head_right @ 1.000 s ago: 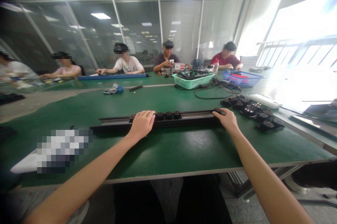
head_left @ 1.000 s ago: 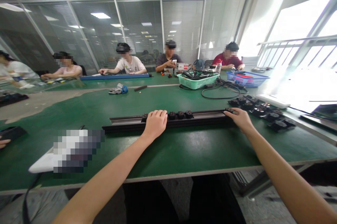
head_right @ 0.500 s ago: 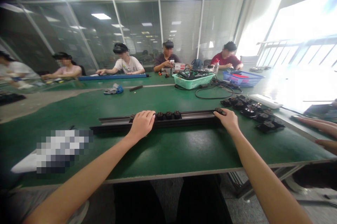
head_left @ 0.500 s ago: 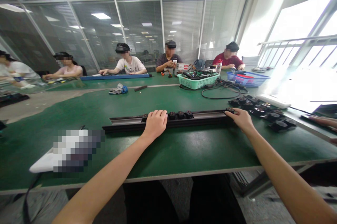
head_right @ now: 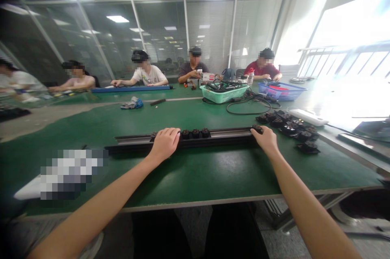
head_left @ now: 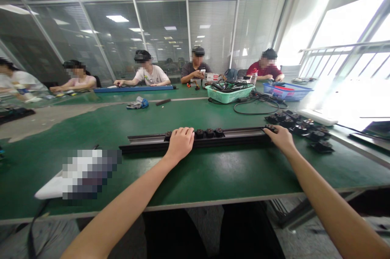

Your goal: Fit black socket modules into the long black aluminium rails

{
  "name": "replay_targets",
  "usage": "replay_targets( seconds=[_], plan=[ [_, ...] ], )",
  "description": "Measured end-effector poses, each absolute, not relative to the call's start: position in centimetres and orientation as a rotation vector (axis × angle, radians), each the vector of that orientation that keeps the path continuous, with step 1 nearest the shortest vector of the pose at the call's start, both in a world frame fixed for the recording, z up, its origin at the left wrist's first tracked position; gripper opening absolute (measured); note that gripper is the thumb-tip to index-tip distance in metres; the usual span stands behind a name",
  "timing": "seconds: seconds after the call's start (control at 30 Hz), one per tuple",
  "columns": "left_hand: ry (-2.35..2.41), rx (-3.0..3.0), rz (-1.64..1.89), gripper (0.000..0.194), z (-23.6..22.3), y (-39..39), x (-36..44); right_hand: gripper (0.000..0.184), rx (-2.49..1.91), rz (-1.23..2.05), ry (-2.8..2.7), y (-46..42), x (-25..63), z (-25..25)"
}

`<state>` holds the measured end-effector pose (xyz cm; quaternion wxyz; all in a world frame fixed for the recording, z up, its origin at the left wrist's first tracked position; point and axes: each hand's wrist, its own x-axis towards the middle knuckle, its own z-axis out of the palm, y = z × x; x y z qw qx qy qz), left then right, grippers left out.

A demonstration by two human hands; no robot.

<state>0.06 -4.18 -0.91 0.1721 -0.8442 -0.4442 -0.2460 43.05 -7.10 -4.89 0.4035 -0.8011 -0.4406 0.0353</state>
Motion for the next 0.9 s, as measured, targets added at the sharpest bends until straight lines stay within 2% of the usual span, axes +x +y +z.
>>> replay_targets(
  seconds=[0.4, 0.9],
  plan=[
    [-1.261, -2.395, -0.688, 0.034, -1.0, -4.1, 0.0, 0.053, -2.049, 0.148, -1.052, -7.3, 43.5, -4.6],
    [-1.261, -2.395, -0.671, 0.034, -1.0, -4.2, -0.1, 0.054, -2.119, 0.134, -1.018, -7.5, 45.3, -4.9]
  ],
)
